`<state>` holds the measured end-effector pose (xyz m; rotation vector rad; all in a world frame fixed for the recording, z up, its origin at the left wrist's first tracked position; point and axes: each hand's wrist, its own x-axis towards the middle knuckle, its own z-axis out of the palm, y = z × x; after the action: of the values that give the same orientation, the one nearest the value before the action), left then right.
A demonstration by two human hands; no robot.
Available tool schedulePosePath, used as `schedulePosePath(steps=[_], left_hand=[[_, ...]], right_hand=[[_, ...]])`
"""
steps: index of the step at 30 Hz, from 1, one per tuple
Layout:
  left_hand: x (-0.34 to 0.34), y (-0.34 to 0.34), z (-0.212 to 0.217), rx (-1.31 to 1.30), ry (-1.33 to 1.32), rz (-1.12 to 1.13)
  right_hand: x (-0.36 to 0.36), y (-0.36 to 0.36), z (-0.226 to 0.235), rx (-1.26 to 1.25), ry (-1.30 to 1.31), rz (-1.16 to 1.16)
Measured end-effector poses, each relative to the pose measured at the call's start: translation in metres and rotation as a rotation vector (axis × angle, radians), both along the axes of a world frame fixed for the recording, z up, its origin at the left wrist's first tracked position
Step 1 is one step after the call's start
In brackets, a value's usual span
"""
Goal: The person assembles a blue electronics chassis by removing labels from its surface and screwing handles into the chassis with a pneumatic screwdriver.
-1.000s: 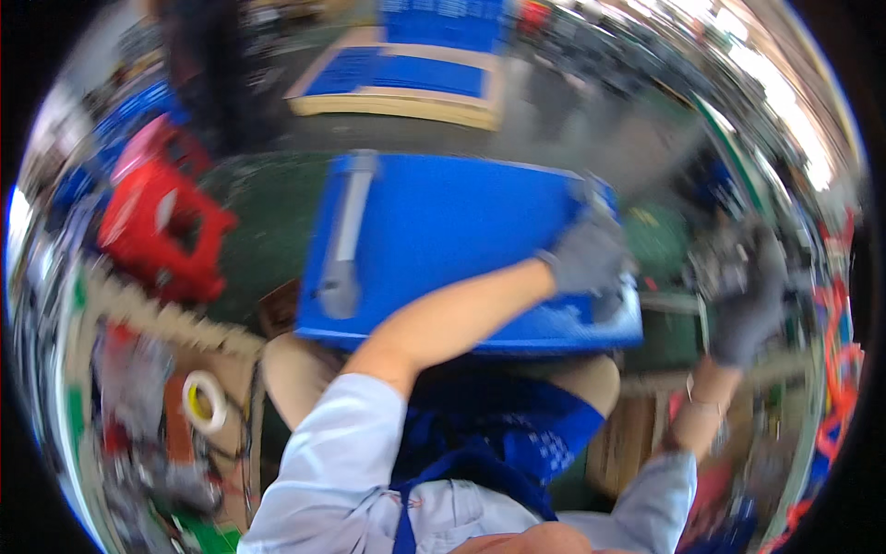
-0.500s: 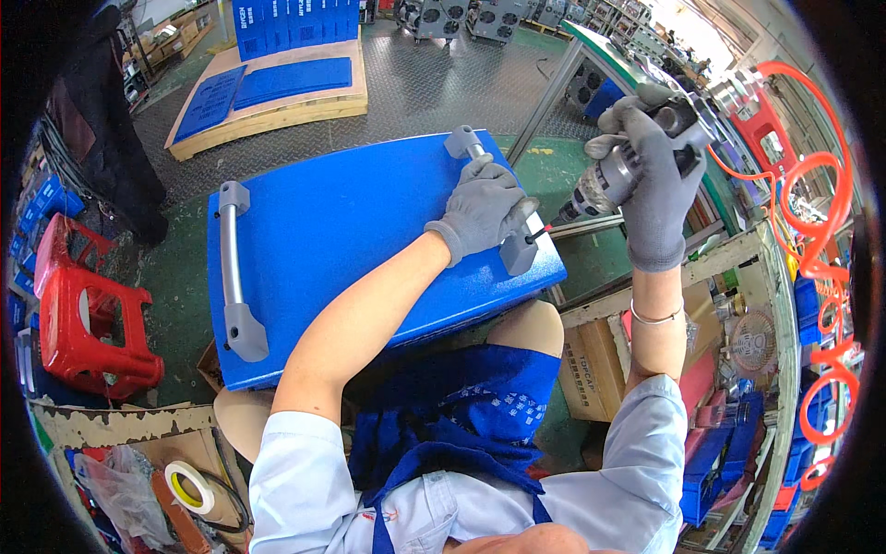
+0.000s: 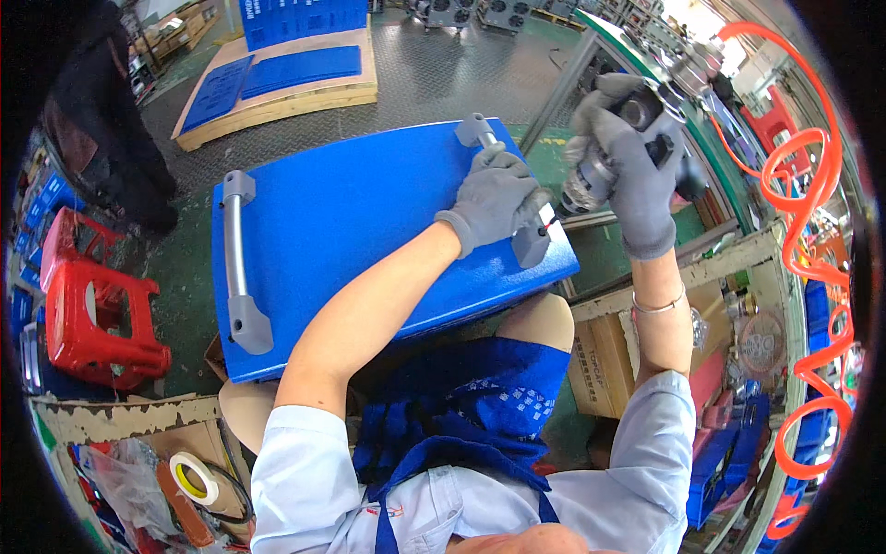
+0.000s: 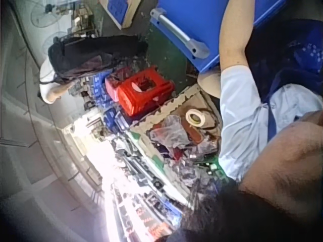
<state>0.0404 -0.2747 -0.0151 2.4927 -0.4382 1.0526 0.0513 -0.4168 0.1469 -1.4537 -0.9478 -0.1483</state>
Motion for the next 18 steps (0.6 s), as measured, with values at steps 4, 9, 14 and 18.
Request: schedulePosePath(steps=[4, 9, 14, 18], left_hand=[[0.005, 0.003, 0.002, -0.019, 0.002, 0.002], [-0.001, 0.008, 0.011, -0.004, 0.021, 0.017], [-0.006, -0.004, -0.001, 0.055, 0.038, 0.045], [-0.014, -0.004, 0.002, -0.013, 0.021, 0.009]], right_hand=[[0.004, 0.009, 0.001, -0.034, -0.061, 0.034], [0.016, 0.022, 0.011, 0.030, 0.156, 0.007], [0.014, 0.007, 0.005, 0.069, 0.197, 0.125], [0.015, 0.009, -0.001, 0.000, 0.155, 0.336]])
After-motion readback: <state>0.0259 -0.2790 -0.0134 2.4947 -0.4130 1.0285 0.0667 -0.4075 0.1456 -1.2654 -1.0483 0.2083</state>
